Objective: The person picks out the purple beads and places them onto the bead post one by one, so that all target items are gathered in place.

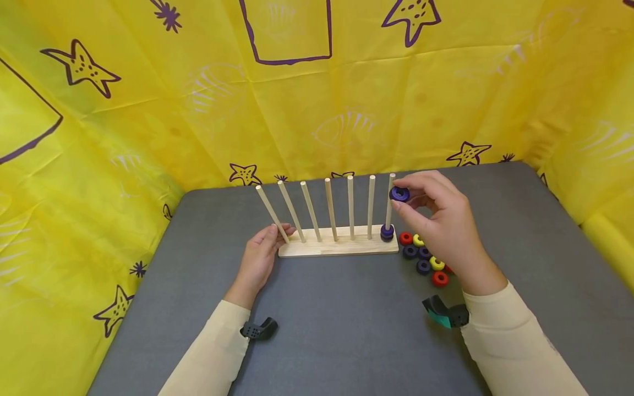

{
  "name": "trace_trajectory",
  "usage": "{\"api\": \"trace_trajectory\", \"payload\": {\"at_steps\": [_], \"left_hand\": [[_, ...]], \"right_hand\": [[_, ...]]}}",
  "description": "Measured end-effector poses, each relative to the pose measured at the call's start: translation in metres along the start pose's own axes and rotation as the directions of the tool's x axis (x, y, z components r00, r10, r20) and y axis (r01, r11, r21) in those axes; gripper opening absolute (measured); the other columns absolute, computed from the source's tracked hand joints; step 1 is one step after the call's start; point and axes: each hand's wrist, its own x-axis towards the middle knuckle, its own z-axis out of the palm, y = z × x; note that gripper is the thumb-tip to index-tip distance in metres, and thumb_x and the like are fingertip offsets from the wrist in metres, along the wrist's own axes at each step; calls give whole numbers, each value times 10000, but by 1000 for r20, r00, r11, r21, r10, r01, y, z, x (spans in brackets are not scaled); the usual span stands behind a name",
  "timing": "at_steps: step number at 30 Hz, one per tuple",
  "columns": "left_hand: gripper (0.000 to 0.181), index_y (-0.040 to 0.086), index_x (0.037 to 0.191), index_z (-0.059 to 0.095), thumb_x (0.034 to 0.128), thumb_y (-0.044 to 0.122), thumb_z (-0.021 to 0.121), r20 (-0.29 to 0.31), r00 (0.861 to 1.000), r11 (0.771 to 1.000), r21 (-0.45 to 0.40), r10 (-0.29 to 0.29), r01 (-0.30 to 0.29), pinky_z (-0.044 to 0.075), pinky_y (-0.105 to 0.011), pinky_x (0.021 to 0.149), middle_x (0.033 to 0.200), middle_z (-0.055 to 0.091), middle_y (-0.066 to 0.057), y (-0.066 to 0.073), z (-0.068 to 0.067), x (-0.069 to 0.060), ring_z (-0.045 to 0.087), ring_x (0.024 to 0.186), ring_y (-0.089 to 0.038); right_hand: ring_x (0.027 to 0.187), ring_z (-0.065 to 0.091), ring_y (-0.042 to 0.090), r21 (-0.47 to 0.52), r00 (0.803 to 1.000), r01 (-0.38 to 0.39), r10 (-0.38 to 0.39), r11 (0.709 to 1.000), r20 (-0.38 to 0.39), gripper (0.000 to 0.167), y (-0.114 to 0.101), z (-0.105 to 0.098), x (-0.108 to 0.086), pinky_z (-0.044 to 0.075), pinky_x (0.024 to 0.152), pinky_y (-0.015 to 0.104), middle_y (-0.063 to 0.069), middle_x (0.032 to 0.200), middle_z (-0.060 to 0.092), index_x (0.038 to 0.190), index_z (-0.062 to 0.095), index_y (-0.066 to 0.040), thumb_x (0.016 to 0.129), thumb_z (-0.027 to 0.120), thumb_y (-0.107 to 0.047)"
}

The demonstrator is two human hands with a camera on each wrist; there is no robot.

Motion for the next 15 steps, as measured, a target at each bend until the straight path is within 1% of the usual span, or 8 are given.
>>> {"api": "trace_trajectory", "payload": {"at_steps": [4, 9, 11, 15], "left_hand": [[435, -89, 1303, 716, 1173, 293, 553, 4, 1000, 1000, -14, 8, -8, 500, -382, 1093, 1273, 747, -207, 0, 0, 0, 669, 1274, -326], [438, -103, 1300, 711, 1177, 281, 542, 4, 1000, 1000, -16, 17, -17, 503, -365, 1073, 1268, 750, -210, 0, 0, 0, 669, 1274, -324], [438, -91, 1297, 719, 1175, 292, 545, 1, 1000, 1000, -8, 16, -16, 503, -356, 1072, 1267, 754, -193, 0, 0, 0, 672, 1270, -307], [436, -94, 1298, 717, 1174, 289, 550, 3, 1000, 1000, -19, 14, -14, 506, -359, 1068, 1264, 755, -195, 0, 1, 0, 676, 1262, -303]], "right_hand": [[964, 645, 146, 24, 1000, 3, -2, 1000, -13, 510, -2, 2, 8, 549, 832, 151, 137, 1171, 672, 1214, 746, 90, 768, 792, 332], [960, 639, 146, 12, 1000, -7, 7, 1000, -14, 457, -3, 4, 15, 542, 831, 149, 119, 1156, 668, 1210, 750, 82, 809, 790, 299], [958, 636, 150, 8, 1000, -17, 17, 1000, -13, 430, -3, 5, 17, 539, 832, 149, 99, 1155, 668, 1213, 751, 74, 835, 787, 276], [955, 632, 155, -1, 999, -47, 47, 999, -17, 393, 0, 4, 20, 530, 829, 142, 31, 1157, 660, 1230, 751, 59, 877, 784, 229]]}}
